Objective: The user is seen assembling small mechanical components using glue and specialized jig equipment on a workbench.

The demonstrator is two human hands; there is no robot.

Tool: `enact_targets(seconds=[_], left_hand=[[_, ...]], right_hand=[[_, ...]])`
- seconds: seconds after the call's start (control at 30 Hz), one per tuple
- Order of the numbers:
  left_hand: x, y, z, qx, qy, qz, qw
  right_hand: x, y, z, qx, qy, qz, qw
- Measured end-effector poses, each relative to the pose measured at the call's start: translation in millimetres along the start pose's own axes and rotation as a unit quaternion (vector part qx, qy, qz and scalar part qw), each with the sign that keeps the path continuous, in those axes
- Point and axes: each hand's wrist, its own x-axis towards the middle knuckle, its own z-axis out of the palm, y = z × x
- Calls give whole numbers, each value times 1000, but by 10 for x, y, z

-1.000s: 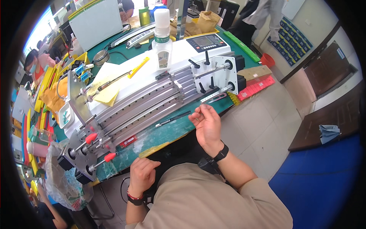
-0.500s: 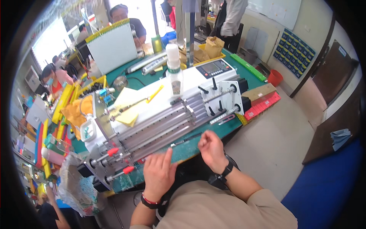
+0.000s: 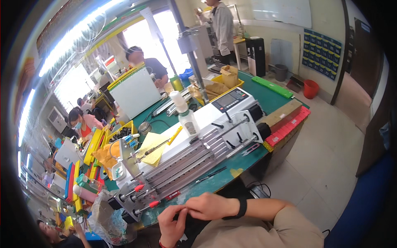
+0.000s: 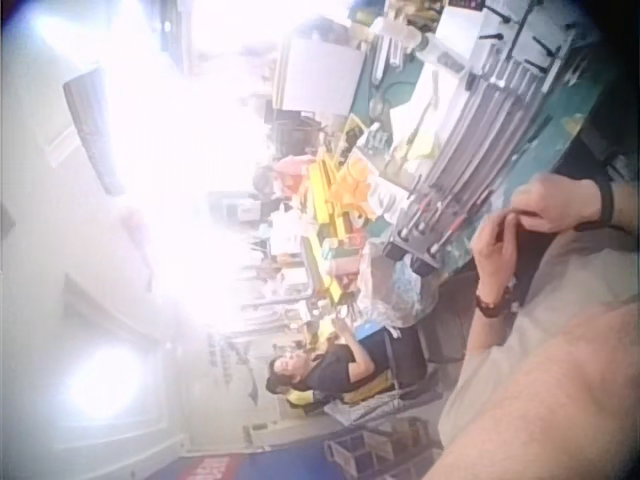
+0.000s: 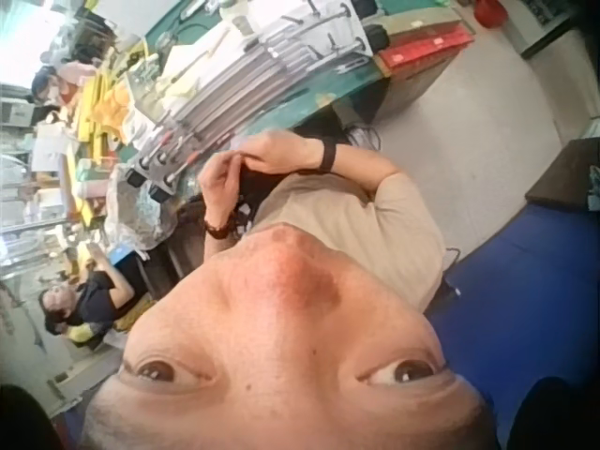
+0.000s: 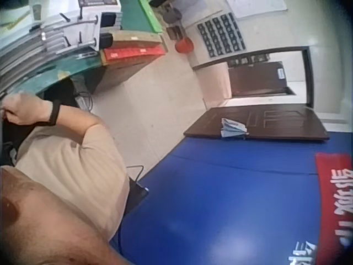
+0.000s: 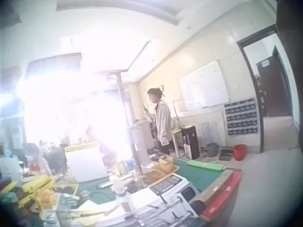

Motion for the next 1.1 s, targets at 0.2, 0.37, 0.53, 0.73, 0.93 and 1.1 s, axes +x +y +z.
enact_targets(seconds=[0.2,0.37,0.53,0.73,0.93,1.1], left_hand=[[618,346,754,-65,-157,105,980],[1030,739,1752,-183,-252,172,935],[1215,906,2552,-167,-278,321,890],[1562,771,2961,-37,-222,269,936],[1527,608,3239,12,-245,207,947],[1435,453,3369,17,-221,216,951]], right_hand=[[-704,-128,-1043,-227,49,5,973],[-1472,-350,-1738,-300,99,95,944],[-2063,-267,-2155,-373,67,205,902],[-2587,807,-3033,-324,365,337,805],[-2446,1436,-3592,-314,441,286,791],[-2581,1551,-3597,-303,393,324,806]])
